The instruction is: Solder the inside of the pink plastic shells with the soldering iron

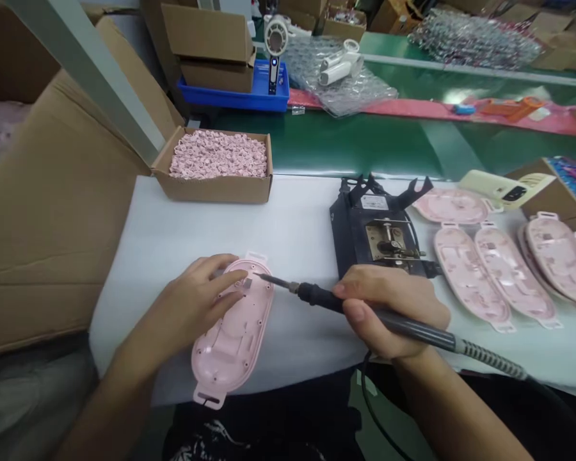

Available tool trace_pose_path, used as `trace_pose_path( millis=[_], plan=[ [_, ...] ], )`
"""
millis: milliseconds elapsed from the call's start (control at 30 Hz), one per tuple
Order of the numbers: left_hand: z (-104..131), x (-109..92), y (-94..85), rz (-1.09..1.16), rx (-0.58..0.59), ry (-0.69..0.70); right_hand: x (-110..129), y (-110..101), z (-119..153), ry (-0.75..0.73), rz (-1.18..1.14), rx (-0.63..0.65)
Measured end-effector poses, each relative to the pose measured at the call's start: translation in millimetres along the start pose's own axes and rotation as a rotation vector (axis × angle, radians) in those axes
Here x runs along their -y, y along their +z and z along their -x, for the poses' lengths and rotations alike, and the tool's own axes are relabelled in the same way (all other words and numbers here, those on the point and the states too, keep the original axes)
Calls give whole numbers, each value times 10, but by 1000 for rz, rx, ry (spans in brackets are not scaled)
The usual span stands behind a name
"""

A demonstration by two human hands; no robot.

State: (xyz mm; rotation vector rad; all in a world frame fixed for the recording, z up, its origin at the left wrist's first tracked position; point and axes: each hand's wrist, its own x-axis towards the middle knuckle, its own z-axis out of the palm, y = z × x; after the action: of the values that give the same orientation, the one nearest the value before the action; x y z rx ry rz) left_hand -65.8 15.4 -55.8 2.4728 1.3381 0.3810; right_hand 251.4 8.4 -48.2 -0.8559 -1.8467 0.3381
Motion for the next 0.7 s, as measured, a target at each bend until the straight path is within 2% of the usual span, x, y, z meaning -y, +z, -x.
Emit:
trace_pose_path(
  millis=[67,133,333,567,700],
  plan=[
    [-42,121,81,116,-22,-8,63,90,-161,-45,-41,70],
    [-47,178,123,215,-60,23,109,164,-292,-22,-30,153],
    [-73,164,142,360,-124,15,44,229,-552,-35,-31,298],
    [-169,85,116,375,-81,-139,-80,281,-596,-1,-17,338],
    [-194,62,113,379,-67,-163,-83,313,-593,-11,-25,362]
  ],
)
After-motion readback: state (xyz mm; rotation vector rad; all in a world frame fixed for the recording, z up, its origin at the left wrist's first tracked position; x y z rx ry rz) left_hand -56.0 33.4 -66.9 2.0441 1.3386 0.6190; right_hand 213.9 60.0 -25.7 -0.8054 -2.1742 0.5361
